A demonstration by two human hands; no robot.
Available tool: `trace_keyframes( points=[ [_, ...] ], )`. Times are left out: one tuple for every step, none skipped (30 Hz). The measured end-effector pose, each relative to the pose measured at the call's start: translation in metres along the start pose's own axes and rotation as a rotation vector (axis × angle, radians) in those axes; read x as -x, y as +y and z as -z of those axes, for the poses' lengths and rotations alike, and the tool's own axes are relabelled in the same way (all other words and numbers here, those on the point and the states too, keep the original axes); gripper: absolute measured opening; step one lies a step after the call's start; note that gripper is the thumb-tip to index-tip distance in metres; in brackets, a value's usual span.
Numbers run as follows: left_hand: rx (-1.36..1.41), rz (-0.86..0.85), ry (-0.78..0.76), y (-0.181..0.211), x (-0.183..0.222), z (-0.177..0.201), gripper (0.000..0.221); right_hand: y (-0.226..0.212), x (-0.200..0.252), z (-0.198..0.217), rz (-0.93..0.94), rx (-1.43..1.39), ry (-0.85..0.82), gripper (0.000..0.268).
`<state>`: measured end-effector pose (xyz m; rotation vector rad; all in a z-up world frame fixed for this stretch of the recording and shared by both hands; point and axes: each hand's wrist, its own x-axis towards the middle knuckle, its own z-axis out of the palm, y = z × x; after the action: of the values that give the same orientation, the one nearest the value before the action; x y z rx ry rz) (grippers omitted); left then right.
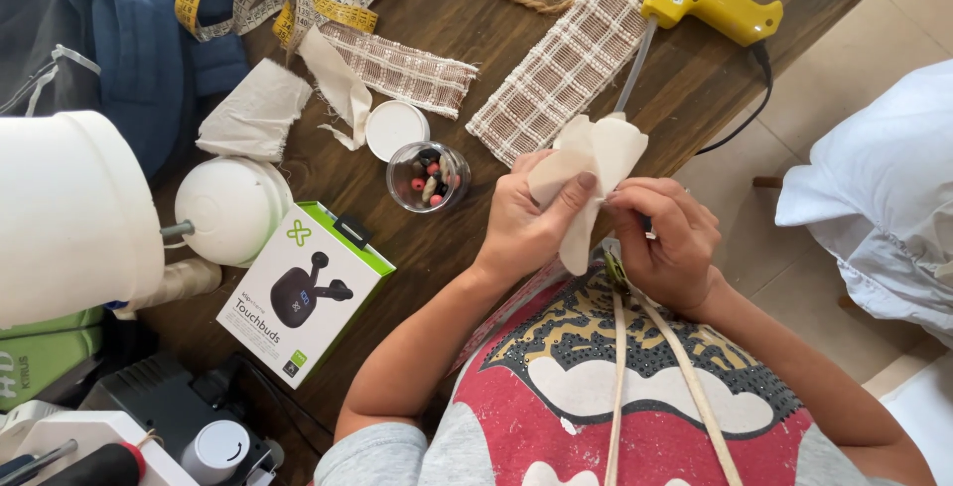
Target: Creating decorative flowers by gluing, folding, and trimming fabric pieces
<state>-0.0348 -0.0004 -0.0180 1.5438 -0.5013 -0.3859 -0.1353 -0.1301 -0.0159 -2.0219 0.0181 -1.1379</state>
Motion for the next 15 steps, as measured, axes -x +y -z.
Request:
trace_keyframes(
  points=[
    [0.001,-0.002,0.002,-0.001,-0.003,0.002,0.023,0.000,0.000,0.000,0.002,-0.001,-0.001,0.007],
    [-0.036,-0.034,0.017,-0.001,-0.006,0.003,0.023,-0.001,0.001,0.000,-0.008,-0.006,0.017,0.008],
    [-0.072,-0.067,0.035,-0.002,-0.009,0.005,0.023,-0.001,0.001,0.000,-0.018,-0.012,0.035,0.010],
    [-0.072,-0.069,0.038,0.000,-0.009,0.007,0.023,0.001,0.002,0.002,-0.014,-0.013,0.033,0.010],
    [-0.103,-0.085,0.054,0.001,-0.009,0.008,0.022,0.002,0.004,0.005,-0.022,-0.030,0.025,0.010],
    [-0.135,-0.101,0.069,0.002,-0.009,0.009,0.021,0.004,0.006,0.007,-0.030,-0.046,0.016,0.011],
    [-0.133,-0.102,0.071,0.005,-0.009,0.010,0.021,0.004,0.004,0.008,-0.028,-0.046,0.014,0.011],
    [-0.155,-0.119,0.068,0.007,-0.009,0.010,0.022,0.003,0.002,0.009,-0.023,-0.068,0.011,0.010],
    [-0.179,-0.136,0.064,0.010,-0.010,0.011,0.025,0.003,0.001,0.010,-0.019,-0.089,0.010,0.009],
    [-0.178,-0.137,0.064,0.009,-0.010,0.012,0.025,0.002,-0.001,0.010,-0.017,-0.089,0.010,0.009],
    [-0.209,-0.123,0.039,0.007,-0.011,0.014,0.030,0.002,-0.002,0.011,-0.015,-0.097,0.003,0.009],
    [-0.240,-0.109,0.014,0.006,-0.011,0.015,0.040,0.002,-0.004,0.012,-0.013,-0.106,-0.004,0.009],
    [-0.238,-0.110,0.015,0.008,-0.009,0.018,0.040,0.002,-0.005,0.014,-0.011,-0.105,-0.006,0.009],
    [-0.206,-0.101,-0.041,0.010,-0.008,0.021,0.069,0.003,-0.006,0.016,-0.016,-0.112,-0.017,0.009],
    [-0.174,-0.093,-0.097,0.013,-0.006,0.023,0.100,0.004,-0.008,0.018,-0.021,-0.119,-0.028,0.008]
  ],
)
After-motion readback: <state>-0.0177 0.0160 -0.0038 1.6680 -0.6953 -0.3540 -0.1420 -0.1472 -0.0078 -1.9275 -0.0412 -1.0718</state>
